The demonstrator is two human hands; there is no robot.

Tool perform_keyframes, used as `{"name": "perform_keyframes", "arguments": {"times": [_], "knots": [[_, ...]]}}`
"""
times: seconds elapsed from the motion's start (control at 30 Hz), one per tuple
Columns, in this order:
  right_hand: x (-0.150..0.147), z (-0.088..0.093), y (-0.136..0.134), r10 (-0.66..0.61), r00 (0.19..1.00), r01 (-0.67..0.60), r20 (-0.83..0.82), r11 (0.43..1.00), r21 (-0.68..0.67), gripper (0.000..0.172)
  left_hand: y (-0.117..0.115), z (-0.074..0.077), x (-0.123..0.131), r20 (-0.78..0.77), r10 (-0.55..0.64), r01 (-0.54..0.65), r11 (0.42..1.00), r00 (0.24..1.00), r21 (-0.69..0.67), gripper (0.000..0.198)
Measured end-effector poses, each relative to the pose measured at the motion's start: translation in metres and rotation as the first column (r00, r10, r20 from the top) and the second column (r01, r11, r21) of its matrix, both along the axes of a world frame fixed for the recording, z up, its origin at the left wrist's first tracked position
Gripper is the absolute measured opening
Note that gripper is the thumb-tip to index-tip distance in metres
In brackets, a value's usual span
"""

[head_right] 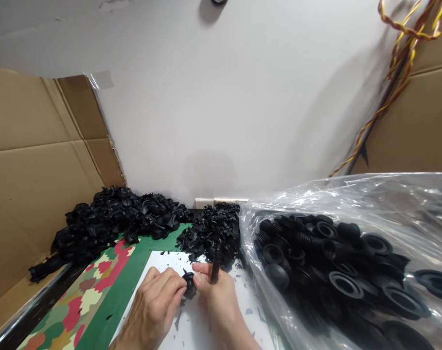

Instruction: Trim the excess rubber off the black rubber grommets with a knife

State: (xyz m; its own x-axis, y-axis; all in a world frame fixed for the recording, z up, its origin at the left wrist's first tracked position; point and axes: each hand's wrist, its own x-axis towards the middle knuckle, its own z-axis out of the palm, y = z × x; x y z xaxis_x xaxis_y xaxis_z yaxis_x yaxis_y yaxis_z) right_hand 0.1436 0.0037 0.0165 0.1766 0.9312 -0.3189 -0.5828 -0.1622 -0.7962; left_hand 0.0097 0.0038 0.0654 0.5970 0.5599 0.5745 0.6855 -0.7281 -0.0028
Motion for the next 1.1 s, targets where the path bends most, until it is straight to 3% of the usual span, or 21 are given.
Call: {"name": "perform_keyframes", "arguments": {"times": [0.13, 0.3, 0.43, 0.53, 0.57, 0.63, 0.7, 0.77, 0.93, 1.03, 1.1], "knots": [[0.000, 0.002, -0.001, -0.033, 0.997, 0.033, 0.064, 0.999, 0.005, 0.044, -0.003, 0.002, 0.003, -0.069, 0.038, -0.033, 0.997, 0.997, 0.067, 0.027], [-0.005, 0.019, -0.014, -0.103, 0.962, 0.087, 0.252, 0.993, 0.075, 0.030, -0.007, -0.005, 0.007, -0.038, 0.082, -0.081, 0.997, 0.996, 0.016, 0.026], [-0.007, 0.024, -0.015, -0.097, 0.957, 0.075, 0.274, 0.993, 0.090, 0.029, -0.007, -0.011, 0.009, 0.100, 0.131, -0.130, 0.991, 0.986, -0.020, 0.023], [-0.004, 0.017, -0.008, -0.058, 0.970, 0.043, 0.235, 0.997, 0.068, 0.037, -0.005, -0.012, 0.007, 0.330, 0.129, -0.053, 0.971, 0.935, -0.232, 0.020], [-0.003, 0.014, -0.005, -0.055, 0.972, 0.041, 0.228, 0.997, 0.063, 0.038, -0.003, -0.012, 0.005, 0.430, 0.157, 0.008, 0.934, 0.889, -0.358, 0.020], [0.000, 0.009, -0.001, -0.059, 0.972, 0.048, 0.228, 0.997, 0.054, 0.038, 0.001, -0.012, 0.002, 0.585, 0.275, 0.158, 0.798, 0.763, -0.581, 0.020], [0.001, 0.007, 0.001, -0.066, 0.971, 0.056, 0.232, 0.997, 0.045, 0.035, 0.005, -0.012, -0.001, 0.647, 0.392, 0.271, 0.677, 0.654, -0.684, 0.023], [0.001, 0.007, 0.001, -0.072, 0.971, 0.064, 0.230, 0.997, 0.041, 0.034, 0.009, -0.012, -0.002, 0.657, 0.448, 0.315, 0.623, 0.606, -0.716, 0.027], [-0.001, 0.010, -0.003, -0.071, 0.974, 0.063, 0.214, 0.997, 0.043, 0.033, 0.011, -0.005, -0.003, 0.685, 0.468, 0.415, 0.557, 0.559, -0.719, 0.034], [-0.002, 0.012, -0.004, -0.067, 0.978, 0.059, 0.196, 0.997, 0.049, 0.034, 0.009, -0.001, -0.002, 0.685, 0.534, 0.548, 0.419, 0.496, -0.724, 0.006], [-0.003, 0.015, -0.004, -0.062, 0.982, 0.053, 0.180, 0.997, 0.054, 0.035, 0.008, -0.001, -0.001, 0.690, 0.564, 0.640, 0.333, 0.453, -0.693, 0.032]]}}
